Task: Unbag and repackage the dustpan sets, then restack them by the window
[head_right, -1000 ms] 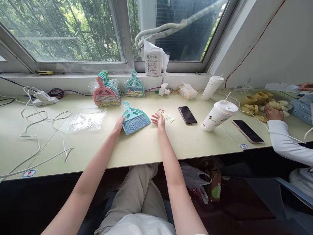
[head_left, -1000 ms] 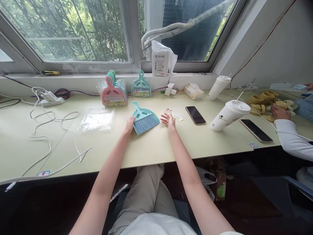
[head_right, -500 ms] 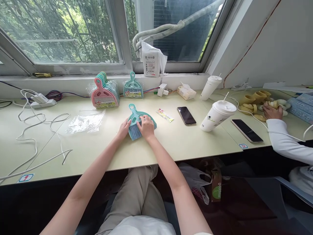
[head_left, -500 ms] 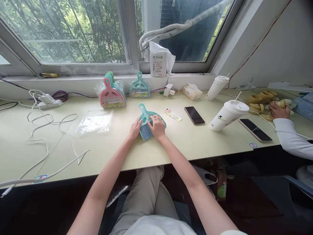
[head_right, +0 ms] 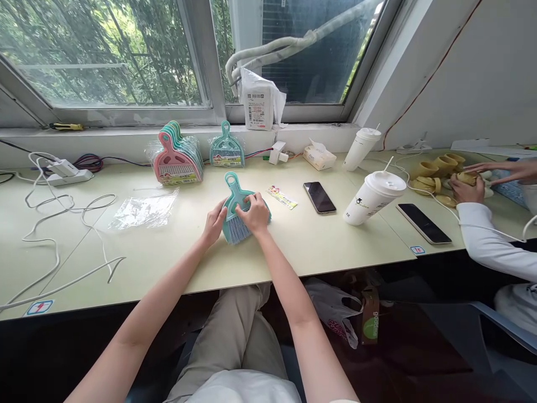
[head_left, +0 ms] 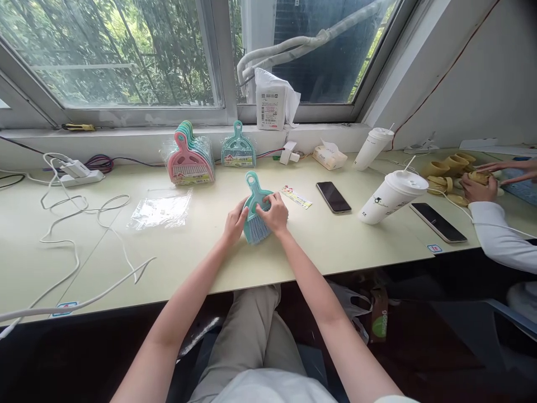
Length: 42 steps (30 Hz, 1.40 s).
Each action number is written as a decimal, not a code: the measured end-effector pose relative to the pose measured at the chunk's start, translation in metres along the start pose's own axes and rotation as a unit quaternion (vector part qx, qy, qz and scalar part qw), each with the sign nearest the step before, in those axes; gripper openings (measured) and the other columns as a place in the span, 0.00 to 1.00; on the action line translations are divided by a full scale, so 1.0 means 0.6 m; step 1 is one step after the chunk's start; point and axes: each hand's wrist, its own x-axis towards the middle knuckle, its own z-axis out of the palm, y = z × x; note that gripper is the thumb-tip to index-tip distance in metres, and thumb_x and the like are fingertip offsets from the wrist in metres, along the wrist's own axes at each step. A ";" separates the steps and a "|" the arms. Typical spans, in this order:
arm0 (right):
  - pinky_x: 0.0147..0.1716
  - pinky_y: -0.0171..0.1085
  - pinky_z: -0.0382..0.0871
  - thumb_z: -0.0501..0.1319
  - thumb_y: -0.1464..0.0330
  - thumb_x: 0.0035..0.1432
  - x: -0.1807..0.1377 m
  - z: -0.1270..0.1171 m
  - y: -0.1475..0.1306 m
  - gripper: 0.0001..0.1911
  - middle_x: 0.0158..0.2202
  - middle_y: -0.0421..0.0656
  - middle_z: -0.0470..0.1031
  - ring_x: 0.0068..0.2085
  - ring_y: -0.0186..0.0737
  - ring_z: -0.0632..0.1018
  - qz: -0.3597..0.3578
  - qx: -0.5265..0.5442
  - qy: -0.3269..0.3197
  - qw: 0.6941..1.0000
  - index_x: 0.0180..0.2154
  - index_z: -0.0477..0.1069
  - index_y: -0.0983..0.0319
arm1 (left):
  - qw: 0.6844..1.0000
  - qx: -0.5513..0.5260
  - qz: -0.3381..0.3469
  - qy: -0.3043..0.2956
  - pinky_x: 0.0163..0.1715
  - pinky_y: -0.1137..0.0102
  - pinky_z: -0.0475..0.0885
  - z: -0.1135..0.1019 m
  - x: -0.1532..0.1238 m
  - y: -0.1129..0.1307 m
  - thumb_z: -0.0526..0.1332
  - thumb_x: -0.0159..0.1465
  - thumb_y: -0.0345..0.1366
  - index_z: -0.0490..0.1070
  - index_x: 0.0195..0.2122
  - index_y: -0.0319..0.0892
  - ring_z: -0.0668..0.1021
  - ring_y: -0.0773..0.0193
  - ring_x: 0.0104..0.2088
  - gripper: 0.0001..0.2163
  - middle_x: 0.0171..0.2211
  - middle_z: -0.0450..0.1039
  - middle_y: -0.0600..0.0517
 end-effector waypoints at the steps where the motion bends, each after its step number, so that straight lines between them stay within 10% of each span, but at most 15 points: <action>1: 0.31 0.35 0.61 0.55 0.56 0.56 0.001 0.000 0.002 0.15 0.38 0.44 0.66 0.34 0.39 0.71 -0.002 -0.005 0.000 1.000 0.35 0.68 0.60 | 1.000 -0.004 0.000 -0.002 0.48 0.67 0.66 -0.001 0.001 0.000 0.46 0.67 0.49 0.64 0.58 0.43 0.74 0.57 0.48 0.24 0.52 0.71 0.48; 42: 0.28 0.33 0.61 0.47 0.60 0.63 -0.009 -0.007 -0.001 0.19 0.30 0.40 0.60 0.29 0.34 0.66 -0.031 0.133 0.071 0.988 0.24 0.64 0.60 | 0.996 0.059 -0.060 0.034 0.29 0.75 0.63 -0.051 0.029 -0.058 0.52 0.62 0.38 0.71 0.52 0.40 0.69 0.67 0.26 0.19 0.29 0.73 0.52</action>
